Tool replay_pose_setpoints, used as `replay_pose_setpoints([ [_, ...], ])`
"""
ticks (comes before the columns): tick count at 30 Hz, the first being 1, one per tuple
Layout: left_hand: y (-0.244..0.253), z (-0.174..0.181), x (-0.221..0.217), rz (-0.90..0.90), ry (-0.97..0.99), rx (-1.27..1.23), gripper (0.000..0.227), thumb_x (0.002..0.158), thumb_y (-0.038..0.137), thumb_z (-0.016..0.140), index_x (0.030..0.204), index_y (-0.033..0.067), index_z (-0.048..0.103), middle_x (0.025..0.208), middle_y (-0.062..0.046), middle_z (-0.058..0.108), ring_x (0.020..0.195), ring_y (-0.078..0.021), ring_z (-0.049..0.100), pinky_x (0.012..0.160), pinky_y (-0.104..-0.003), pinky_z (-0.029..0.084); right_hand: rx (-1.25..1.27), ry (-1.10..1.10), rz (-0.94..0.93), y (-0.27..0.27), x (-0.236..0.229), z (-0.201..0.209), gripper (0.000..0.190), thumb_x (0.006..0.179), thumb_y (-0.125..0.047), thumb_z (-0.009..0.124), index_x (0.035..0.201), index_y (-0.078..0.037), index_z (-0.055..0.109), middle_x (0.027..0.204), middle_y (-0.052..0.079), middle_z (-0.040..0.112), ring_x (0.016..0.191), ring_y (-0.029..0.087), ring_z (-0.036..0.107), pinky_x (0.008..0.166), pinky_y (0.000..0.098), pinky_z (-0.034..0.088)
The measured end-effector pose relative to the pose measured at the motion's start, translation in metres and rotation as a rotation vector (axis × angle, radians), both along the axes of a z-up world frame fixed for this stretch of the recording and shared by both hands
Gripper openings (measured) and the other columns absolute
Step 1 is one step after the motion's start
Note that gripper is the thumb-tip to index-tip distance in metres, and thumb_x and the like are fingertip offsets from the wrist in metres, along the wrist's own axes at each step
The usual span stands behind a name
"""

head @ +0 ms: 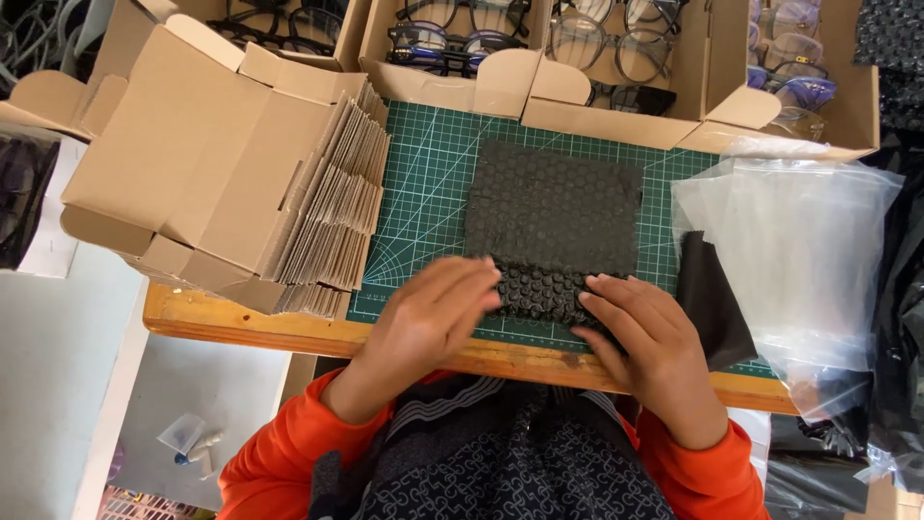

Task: The person cleans a pair of sunglasses with a cloth, then places them into a small plastic bag. They wrap the bag in bubble wrap, place it inside a small cardboard box, and finally put the box into a black shipping bag.

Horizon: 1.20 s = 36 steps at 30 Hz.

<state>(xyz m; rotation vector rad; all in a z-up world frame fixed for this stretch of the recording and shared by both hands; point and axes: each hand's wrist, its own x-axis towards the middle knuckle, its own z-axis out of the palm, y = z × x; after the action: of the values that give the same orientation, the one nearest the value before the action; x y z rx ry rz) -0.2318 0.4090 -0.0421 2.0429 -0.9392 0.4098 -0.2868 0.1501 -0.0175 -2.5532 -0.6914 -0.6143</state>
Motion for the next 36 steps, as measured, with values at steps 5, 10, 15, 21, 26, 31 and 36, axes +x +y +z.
replay_pose_setpoints([
  [5,0.016,0.021,-0.002,-0.146,0.032,0.099,0.044,0.087,0.007,0.082,0.125,-0.0075,0.065,0.116,-0.026,0.069,0.113,-0.042,0.066,0.099,-0.051,0.056,-0.001,0.078,0.046,-0.009,-0.003,-0.001,0.032,0.088,-0.009,0.078,0.118,-0.001,0.071,0.116,0.015,0.074,0.109,0.032,0.072,0.096,0.0435,0.059],
  [10,0.023,0.018,-0.006,-0.129,0.121,0.123,0.048,0.096,0.015,0.077,0.137,0.0011,0.056,0.107,-0.013,0.07,0.094,-0.0252,0.07,0.082,-0.038,0.06,0.124,0.239,0.044,-0.018,-0.011,-0.007,0.036,0.095,-0.015,0.069,0.129,-0.002,0.064,0.107,0.016,0.073,0.087,0.026,0.074,0.076,0.0342,0.061],
  [15,0.014,0.01,-0.004,-0.012,0.199,0.095,0.049,0.098,0.02,0.072,0.14,0.0013,0.055,0.113,-0.015,0.072,0.094,-0.0251,0.072,0.082,-0.038,0.062,0.073,-0.011,-0.111,0.001,0.0,0.002,0.02,0.091,-0.005,0.081,0.106,0.004,0.071,0.111,0.02,0.072,0.104,0.034,0.068,0.091,0.0421,0.057],
  [21,0.004,0.014,0.007,0.16,-0.136,0.148,0.037,0.091,0.024,0.083,0.119,0.0006,0.072,0.121,-0.014,0.071,0.106,-0.0293,0.061,0.09,-0.038,0.058,0.055,0.011,0.077,0.006,0.003,0.008,0.019,0.099,0.005,0.06,0.113,-0.001,0.071,0.123,0.017,0.069,0.113,0.032,0.068,0.102,0.0467,0.054],
  [26,0.015,0.018,0.003,-0.081,0.004,0.173,0.048,0.09,0.031,0.081,0.122,-0.0025,0.067,0.122,-0.017,0.068,0.113,-0.0343,0.063,0.1,-0.048,0.052,-0.013,0.129,0.121,0.003,0.002,0.001,0.052,0.091,-0.034,0.074,0.131,-0.003,0.062,0.132,0.017,0.067,0.121,0.032,0.066,0.108,0.0509,0.053],
  [31,0.021,0.022,-0.003,-0.107,-0.013,0.227,0.048,0.094,0.027,0.079,0.129,-0.0025,0.063,0.122,-0.017,0.067,0.11,-0.0318,0.064,0.095,-0.046,0.053,-0.054,0.157,0.088,0.001,-0.003,-0.001,0.054,0.091,-0.024,0.076,0.137,-0.003,0.058,0.137,0.018,0.062,0.123,0.035,0.063,0.107,0.0522,0.054],
  [36,0.013,0.022,-0.007,0.029,-0.06,0.143,0.046,0.098,0.03,0.076,0.128,-0.0003,0.061,0.092,-0.009,0.07,0.073,-0.0189,0.067,0.065,-0.033,0.057,0.019,0.13,-0.027,0.009,-0.002,-0.002,0.027,0.098,-0.025,0.066,0.106,0.0,0.071,0.09,0.011,0.059,0.081,0.026,0.058,0.073,0.0376,0.046],
])
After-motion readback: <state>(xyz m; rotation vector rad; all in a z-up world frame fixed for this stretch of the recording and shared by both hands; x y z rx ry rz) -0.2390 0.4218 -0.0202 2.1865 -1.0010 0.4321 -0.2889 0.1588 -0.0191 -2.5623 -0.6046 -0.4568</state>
